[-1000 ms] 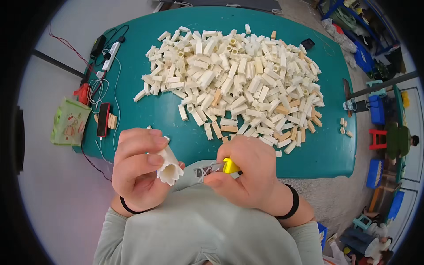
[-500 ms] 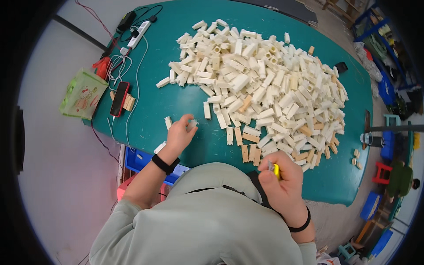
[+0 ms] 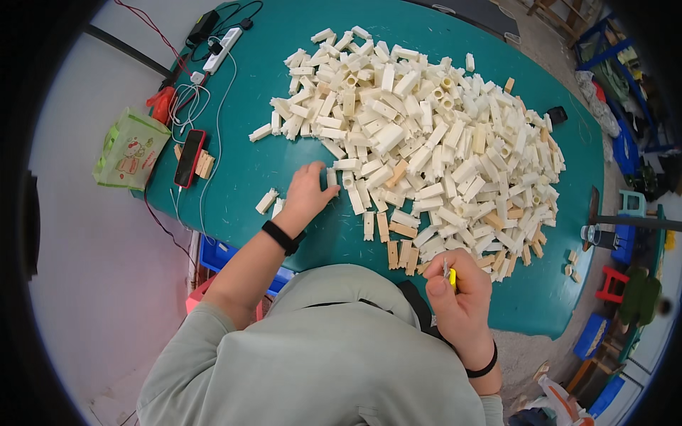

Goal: Using a utility knife to scrape excess plastic flashing from small white molded plastic components.

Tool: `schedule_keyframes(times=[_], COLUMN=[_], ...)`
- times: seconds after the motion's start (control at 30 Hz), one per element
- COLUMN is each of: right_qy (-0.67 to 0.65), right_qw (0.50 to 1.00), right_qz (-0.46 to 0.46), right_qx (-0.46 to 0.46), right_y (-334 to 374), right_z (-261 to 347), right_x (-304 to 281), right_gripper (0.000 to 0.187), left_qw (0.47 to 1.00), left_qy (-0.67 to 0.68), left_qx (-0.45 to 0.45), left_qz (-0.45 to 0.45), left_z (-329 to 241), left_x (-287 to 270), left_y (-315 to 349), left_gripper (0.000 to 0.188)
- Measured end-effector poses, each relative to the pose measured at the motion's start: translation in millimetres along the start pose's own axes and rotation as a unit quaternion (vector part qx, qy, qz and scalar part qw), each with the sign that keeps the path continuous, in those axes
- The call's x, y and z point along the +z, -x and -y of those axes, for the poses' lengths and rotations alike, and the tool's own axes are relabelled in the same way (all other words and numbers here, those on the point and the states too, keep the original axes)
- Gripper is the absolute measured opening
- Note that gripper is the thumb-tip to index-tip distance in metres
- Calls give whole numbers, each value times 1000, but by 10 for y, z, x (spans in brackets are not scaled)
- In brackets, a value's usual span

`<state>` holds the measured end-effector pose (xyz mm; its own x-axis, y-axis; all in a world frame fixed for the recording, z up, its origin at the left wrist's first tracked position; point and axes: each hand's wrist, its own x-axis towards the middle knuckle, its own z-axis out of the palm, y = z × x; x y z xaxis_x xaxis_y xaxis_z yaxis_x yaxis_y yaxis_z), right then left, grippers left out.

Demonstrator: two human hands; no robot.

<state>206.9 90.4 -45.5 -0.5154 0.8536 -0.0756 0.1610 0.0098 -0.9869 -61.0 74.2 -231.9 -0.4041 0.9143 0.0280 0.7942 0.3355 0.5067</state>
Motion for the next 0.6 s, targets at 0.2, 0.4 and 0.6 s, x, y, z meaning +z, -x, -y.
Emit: schedule_keyframes(times=[0.2,0.4,0.6], right_qy=[4,-3,16], right_qw=[1000,999,996], right_qz=[2,11,69], right_qx=[8,-34,-63], right_y=[40,30,6], right_z=[51,53,280], right_x=[-23,81,209], right_gripper=[33,27,22], left_qw=[990,926,718], left_qy=[38,351,624], left_qx=[-98,-1,122], left_qz=[97,139,283], left_z=[80,-670,-1196], left_x=[46,-876,-1591], left_y=[-129,231,741], left_gripper=[43,48,44])
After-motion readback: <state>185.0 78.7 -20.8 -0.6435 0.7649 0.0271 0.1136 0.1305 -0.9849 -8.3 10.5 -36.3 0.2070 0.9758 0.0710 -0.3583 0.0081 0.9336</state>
